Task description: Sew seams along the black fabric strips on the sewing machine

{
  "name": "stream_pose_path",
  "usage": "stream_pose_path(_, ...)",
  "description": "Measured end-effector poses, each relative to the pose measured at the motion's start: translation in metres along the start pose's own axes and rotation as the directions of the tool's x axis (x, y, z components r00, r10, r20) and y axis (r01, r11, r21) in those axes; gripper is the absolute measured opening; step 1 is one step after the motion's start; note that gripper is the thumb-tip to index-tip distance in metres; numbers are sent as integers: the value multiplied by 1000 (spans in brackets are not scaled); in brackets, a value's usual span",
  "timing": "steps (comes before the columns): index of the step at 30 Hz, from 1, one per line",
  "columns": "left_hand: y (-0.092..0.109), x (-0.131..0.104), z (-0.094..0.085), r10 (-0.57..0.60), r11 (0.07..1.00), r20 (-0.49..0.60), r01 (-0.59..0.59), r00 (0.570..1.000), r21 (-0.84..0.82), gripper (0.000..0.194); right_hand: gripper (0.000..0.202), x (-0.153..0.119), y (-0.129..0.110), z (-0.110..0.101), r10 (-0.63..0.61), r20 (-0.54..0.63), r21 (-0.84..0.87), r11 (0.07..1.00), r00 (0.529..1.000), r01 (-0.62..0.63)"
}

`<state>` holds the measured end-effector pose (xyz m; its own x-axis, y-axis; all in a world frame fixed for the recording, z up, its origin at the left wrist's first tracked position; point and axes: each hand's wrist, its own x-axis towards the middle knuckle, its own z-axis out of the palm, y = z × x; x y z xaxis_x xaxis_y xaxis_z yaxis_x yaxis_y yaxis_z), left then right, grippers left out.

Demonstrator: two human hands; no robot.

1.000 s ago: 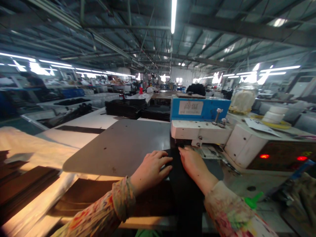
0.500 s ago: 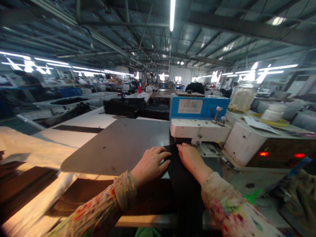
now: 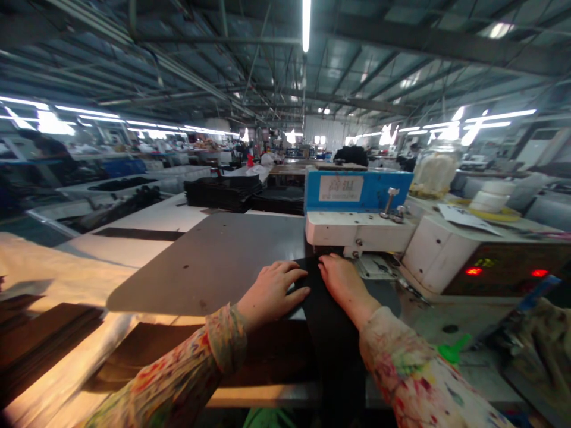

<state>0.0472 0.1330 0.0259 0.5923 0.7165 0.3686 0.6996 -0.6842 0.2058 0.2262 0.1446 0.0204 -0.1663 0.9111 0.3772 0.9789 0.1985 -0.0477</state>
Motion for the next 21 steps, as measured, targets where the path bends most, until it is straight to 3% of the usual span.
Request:
stream_pose_path(13,-1,0,4,-4,1000,-18,5,1000,20,34,27,1,0,-1,33,17,11,999,999,-34)
stream_pose_path(21,1,-7,-2,34,999,23,-33,999,-39,33,28,-8,-1,-6,110,84,174,977,990,-123)
